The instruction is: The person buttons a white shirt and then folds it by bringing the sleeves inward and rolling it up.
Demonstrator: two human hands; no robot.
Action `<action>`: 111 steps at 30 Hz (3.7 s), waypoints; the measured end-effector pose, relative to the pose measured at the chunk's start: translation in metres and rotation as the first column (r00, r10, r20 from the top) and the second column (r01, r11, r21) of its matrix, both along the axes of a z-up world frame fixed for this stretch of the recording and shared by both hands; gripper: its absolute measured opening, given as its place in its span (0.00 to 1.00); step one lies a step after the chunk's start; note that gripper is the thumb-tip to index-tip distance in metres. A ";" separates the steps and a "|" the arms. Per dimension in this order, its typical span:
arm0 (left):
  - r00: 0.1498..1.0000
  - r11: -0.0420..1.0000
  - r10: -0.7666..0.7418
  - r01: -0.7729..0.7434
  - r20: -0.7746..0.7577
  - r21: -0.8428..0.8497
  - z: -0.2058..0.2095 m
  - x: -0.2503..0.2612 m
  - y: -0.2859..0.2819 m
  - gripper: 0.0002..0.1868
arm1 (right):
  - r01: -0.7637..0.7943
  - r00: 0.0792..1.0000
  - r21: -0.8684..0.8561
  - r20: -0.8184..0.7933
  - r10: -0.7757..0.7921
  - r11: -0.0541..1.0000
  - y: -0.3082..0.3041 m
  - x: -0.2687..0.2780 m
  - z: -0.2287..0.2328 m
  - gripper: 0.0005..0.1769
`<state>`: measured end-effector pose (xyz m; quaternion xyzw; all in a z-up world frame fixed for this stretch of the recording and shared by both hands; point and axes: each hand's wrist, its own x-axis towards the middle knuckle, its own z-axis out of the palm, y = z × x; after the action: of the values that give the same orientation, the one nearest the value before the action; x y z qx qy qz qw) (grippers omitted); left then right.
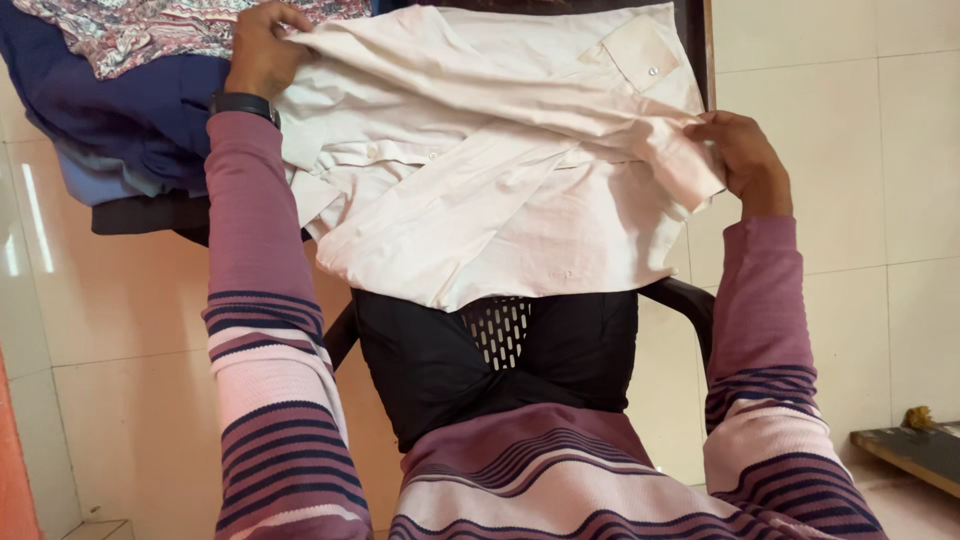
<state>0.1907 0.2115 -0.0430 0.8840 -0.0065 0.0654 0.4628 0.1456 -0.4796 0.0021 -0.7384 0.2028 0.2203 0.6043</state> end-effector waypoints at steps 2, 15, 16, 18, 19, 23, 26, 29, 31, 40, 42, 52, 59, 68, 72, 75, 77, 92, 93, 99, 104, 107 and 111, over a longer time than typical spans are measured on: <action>0.990 0.991 -0.132 0.133 -0.039 0.022 0.003 0.000 -0.004 0.17 | -0.034 0.999 -0.190 -0.019 0.031 0.981 0.003 -0.003 -0.001 0.14; 0.924 0.832 0.059 -0.254 0.377 0.493 0.023 -0.014 -0.020 0.10 | -0.235 0.940 -0.629 0.046 0.337 0.741 0.012 -0.005 0.002 0.18; 0.925 0.784 0.068 -0.282 0.374 0.554 0.024 -0.015 -0.023 0.10 | -0.209 0.970 -0.559 -0.011 0.244 0.802 0.015 -0.007 0.009 0.18; 0.912 0.745 0.035 -0.297 0.409 0.598 0.027 -0.020 -0.030 0.12 | -0.121 0.988 -0.412 -0.140 0.068 0.903 0.023 -0.004 0.022 0.18; 0.905 0.725 0.019 -0.305 0.424 0.618 0.029 -0.023 -0.035 0.14 | -0.121 0.986 -0.414 -0.152 0.062 0.902 0.023 -0.004 0.027 0.18; 0.935 0.614 0.157 -0.344 0.317 0.710 0.030 -0.029 -0.048 0.18 | -0.300 0.953 -0.609 -0.159 0.257 0.734 0.018 -0.005 0.012 0.17; 0.900 0.454 0.070 -0.413 0.431 0.789 0.017 -0.031 -0.061 0.27 | -0.297 0.940 -0.647 -0.069 0.333 0.703 0.006 -0.005 -0.012 0.15; 0.924 0.414 -0.093 -0.302 0.370 0.859 0.005 -0.033 -0.090 0.32 | -0.221 0.929 -0.643 0.090 0.359 0.734 0.001 0.005 -0.023 0.14; 0.956 0.521 -0.175 -0.114 0.236 0.846 -0.002 -0.042 -0.124 0.32 | -0.246 0.886 -0.666 0.140 0.441 0.704 0.008 0.008 -0.027 0.17; 0.881 0.708 -0.246 -0.122 0.405 0.696 0.013 -0.051 -0.140 0.03 | -0.048 0.774 -0.809 0.341 0.533 0.586 0.045 0.004 0.011 0.11; 0.882 0.719 -0.210 -0.153 0.423 0.678 0.013 -0.051 -0.132 0.04 | 0.000 0.789 -0.788 0.378 0.484 0.616 0.043 -0.002 0.019 0.08; 0.985 0.878 0.015 -0.094 0.169 0.469 -0.053 -0.076 -0.206 0.11 | -0.202 0.753 -0.762 0.280 0.595 0.615 0.065 -0.006 0.034 0.10; 0.837 0.785 0.054 -0.373 -0.545 -0.495 -0.055 -0.085 -0.291 0.13 | -0.524 0.811 -0.457 -0.011 0.585 0.718 0.091 -0.017 0.037 0.12; 0.748 0.389 0.074 -0.631 -0.660 -0.671 -0.094 -0.050 -0.301 0.12 | -0.554 0.787 -0.520 -0.071 0.613 0.650 0.102 -0.013 0.019 0.22; 0.748 0.360 0.111 -0.644 -0.654 -0.675 -0.087 -0.048 -0.293 0.09 | -0.474 0.800 -0.577 0.033 0.599 0.664 0.076 0.003 -0.011 0.19; 0.727 0.337 0.140 -0.673 -0.672 -0.658 -0.075 -0.063 -0.286 0.09 | -0.246 0.945 -0.456 0.086 0.317 0.855 0.054 0.013 -0.022 0.17; 0.727 0.320 0.162 -0.678 -0.667 -0.661 -0.066 -0.070 -0.284 0.11 | -0.227 0.971 -0.387 -0.021 0.238 0.894 0.054 0.007 -0.018 0.15; 0.637 0.448 -0.348 -0.531 -0.687 -0.719 -0.031 -0.117 -0.362 0.42 | -0.253 0.959 0.006 -0.127 0.252 0.967 0.089 -0.006 0.025 0.18; 0.624 0.449 -0.365 -0.532 -0.691 -0.718 -0.023 -0.120 -0.375 0.40 | -0.267 0.958 0.052 -0.099 0.271 0.962 0.089 -0.005 0.021 0.17; 0.683 0.253 -0.490 -0.483 -0.542 -0.838 -0.033 -0.120 -0.411 0.28 | -0.338 0.940 -0.050 -0.075 0.334 0.940 0.094 -0.005 -0.004 0.13; 0.712 0.188 -0.356 -0.580 -0.605 -0.793 -0.045 -0.127 -0.406 0.24 | -0.310 0.893 -0.523 0.126 0.432 0.794 0.066 0.008 -0.028 0.19; 0.635 0.239 -0.485 -0.564 -0.601 -0.790 -0.022 -0.135 -0.406 0.30 | -0.275 0.949 -0.217 0.093 0.300 0.937 0.067 0.004 -0.016 0.14; 0.645 0.314 -0.462 -0.523 -0.608 -0.793 0.000 -0.138 -0.424 0.23 | -0.300 0.953 -0.067 -0.059 0.296 0.952 0.083 -0.005 0.007 0.08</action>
<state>0.0524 -0.2121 -0.0433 0.3692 0.2476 -0.3127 0.8394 0.1410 -0.3966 0.0088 -0.7774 0.1116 0.3188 0.5307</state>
